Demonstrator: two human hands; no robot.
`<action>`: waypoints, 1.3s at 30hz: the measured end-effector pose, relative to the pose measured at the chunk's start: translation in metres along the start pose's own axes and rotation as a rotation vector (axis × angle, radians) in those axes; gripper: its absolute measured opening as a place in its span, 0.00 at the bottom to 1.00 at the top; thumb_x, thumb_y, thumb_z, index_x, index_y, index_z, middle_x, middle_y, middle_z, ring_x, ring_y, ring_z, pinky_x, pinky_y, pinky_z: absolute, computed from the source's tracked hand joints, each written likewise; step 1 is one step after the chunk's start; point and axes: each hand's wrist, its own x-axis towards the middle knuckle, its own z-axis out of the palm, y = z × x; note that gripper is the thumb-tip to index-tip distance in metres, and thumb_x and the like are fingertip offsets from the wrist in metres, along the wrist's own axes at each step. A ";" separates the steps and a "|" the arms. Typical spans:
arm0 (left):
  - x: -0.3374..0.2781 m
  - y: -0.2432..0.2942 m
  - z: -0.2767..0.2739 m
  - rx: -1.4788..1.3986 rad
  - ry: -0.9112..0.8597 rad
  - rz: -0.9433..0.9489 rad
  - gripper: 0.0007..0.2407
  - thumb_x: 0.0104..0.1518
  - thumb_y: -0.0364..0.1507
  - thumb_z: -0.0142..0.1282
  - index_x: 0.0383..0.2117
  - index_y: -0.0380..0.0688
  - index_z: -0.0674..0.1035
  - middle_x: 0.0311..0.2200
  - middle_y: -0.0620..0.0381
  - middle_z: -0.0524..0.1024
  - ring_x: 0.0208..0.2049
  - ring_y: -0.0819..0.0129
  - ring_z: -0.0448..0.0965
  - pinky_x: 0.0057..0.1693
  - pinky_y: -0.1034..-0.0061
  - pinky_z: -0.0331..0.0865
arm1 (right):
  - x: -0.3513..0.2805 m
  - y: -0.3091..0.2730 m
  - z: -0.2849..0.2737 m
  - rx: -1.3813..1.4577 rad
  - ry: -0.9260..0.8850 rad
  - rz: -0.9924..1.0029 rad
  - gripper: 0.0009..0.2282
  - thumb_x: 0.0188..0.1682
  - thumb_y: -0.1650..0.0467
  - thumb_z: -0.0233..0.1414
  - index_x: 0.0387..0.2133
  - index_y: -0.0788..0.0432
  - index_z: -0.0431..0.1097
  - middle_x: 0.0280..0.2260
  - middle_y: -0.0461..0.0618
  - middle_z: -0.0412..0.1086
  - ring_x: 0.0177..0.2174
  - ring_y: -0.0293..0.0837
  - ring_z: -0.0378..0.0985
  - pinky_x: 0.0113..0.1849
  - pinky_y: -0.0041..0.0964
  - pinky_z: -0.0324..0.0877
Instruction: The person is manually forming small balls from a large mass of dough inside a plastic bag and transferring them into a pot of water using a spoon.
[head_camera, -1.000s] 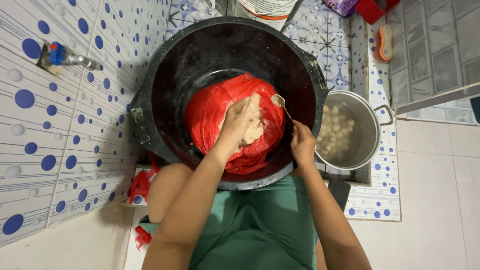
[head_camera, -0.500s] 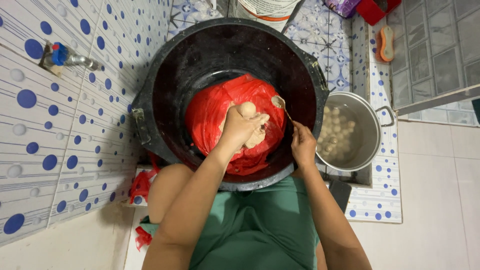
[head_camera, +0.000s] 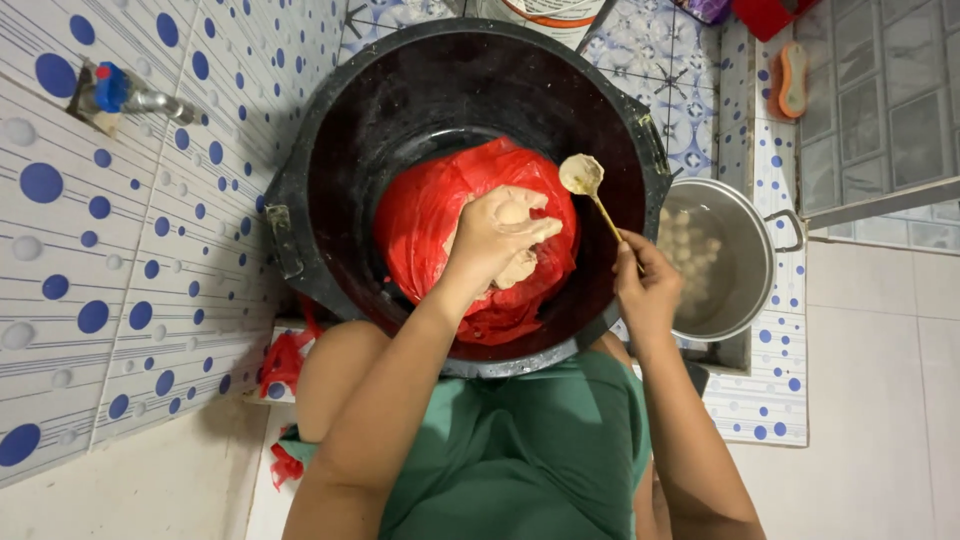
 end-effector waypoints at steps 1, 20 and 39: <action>0.000 -0.004 -0.002 -0.028 -0.020 -0.012 0.17 0.41 0.17 0.74 0.39 0.29 0.80 0.34 0.38 0.82 0.35 0.59 0.86 0.44 0.72 0.83 | -0.002 -0.015 -0.005 -0.068 0.008 -0.073 0.09 0.59 0.77 0.50 0.47 0.63 0.77 0.21 0.51 0.69 0.17 0.39 0.71 0.22 0.32 0.67; -0.005 0.005 0.013 0.001 0.085 -0.203 0.07 0.48 0.20 0.67 0.21 0.32 0.77 0.17 0.57 0.75 0.22 0.78 0.80 0.31 0.87 0.76 | -0.026 -0.128 -0.002 -0.680 -0.092 -0.610 0.08 0.52 0.81 0.54 0.42 0.62 0.78 0.21 0.47 0.68 0.20 0.42 0.74 0.24 0.32 0.74; 0.031 -0.055 -0.017 1.198 -0.107 -0.247 0.07 0.53 0.31 0.56 0.33 0.49 0.84 0.27 0.51 0.82 0.40 0.47 0.84 0.44 0.55 0.79 | -0.002 0.003 -0.082 0.207 0.045 0.473 0.05 0.48 0.77 0.53 0.35 0.66 0.76 0.14 0.47 0.61 0.10 0.29 0.57 0.13 0.24 0.54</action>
